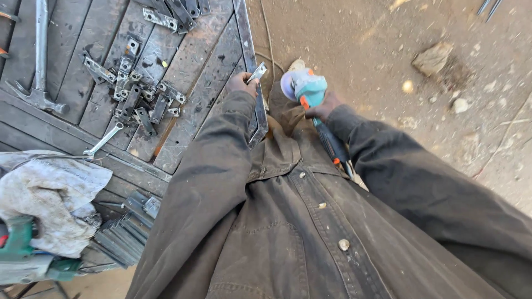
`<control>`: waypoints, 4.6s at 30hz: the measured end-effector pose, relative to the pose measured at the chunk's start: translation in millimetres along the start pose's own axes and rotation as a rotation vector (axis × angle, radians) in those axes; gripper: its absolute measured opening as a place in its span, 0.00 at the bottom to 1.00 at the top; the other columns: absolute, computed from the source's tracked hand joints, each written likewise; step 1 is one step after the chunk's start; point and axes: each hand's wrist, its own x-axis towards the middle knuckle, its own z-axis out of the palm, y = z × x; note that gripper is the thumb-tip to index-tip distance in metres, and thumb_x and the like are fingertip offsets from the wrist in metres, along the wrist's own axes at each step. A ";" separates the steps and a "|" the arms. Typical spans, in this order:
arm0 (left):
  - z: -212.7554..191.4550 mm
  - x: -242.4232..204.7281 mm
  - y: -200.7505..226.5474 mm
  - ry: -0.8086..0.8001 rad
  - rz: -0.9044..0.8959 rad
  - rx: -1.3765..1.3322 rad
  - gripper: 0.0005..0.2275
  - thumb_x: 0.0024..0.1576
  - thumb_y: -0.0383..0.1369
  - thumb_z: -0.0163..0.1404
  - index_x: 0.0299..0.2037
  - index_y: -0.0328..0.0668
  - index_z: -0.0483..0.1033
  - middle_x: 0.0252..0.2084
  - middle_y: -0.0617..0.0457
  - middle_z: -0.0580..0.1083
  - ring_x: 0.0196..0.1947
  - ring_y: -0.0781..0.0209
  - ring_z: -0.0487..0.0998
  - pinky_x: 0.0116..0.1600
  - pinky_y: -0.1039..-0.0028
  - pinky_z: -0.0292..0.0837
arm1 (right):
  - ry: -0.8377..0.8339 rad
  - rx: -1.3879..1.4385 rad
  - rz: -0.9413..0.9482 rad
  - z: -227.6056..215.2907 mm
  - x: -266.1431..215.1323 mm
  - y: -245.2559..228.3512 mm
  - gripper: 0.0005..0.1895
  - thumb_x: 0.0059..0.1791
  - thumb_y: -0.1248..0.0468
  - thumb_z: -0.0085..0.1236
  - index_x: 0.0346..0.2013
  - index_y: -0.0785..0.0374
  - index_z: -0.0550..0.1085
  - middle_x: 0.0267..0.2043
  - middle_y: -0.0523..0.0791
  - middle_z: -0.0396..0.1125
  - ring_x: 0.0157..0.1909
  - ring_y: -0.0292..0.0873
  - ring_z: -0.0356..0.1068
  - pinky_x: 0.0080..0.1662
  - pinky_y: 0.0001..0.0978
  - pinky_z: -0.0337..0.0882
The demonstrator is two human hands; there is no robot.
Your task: Using a handheld angle grinder to smooth the edges of metal brackets on a fabrication table.
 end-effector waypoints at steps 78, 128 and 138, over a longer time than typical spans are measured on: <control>-60.8 -33.6 36.6 -0.171 -0.005 0.303 0.12 0.59 0.50 0.48 0.40 0.54 0.74 0.40 0.50 0.80 0.49 0.50 0.80 0.56 0.61 0.73 | -0.502 0.717 0.178 -19.1 -6.1 -52.2 0.16 0.35 0.75 0.66 0.35 0.75 0.71 0.25 0.58 0.71 0.24 0.56 0.77 0.30 0.50 0.80; 12.4 18.5 -67.5 0.099 -0.051 -0.584 0.07 0.55 0.21 0.60 0.42 0.37 0.82 0.28 0.46 0.75 0.23 0.54 0.84 0.30 0.69 0.87 | -0.185 0.338 -0.035 -20.0 18.7 -38.7 0.23 0.29 0.67 0.74 0.36 0.65 0.75 0.32 0.54 0.72 0.32 0.59 0.77 0.36 0.49 0.78; 1.7 8.0 -48.7 0.083 -0.297 -0.602 0.05 0.55 0.24 0.60 0.38 0.39 0.79 0.30 0.43 0.77 0.22 0.51 0.85 0.28 0.66 0.85 | -0.100 0.225 -0.076 -0.6 -33.1 -39.3 0.30 0.31 0.70 0.71 0.43 0.71 0.68 0.37 0.58 0.70 0.49 0.67 0.73 0.54 0.52 0.69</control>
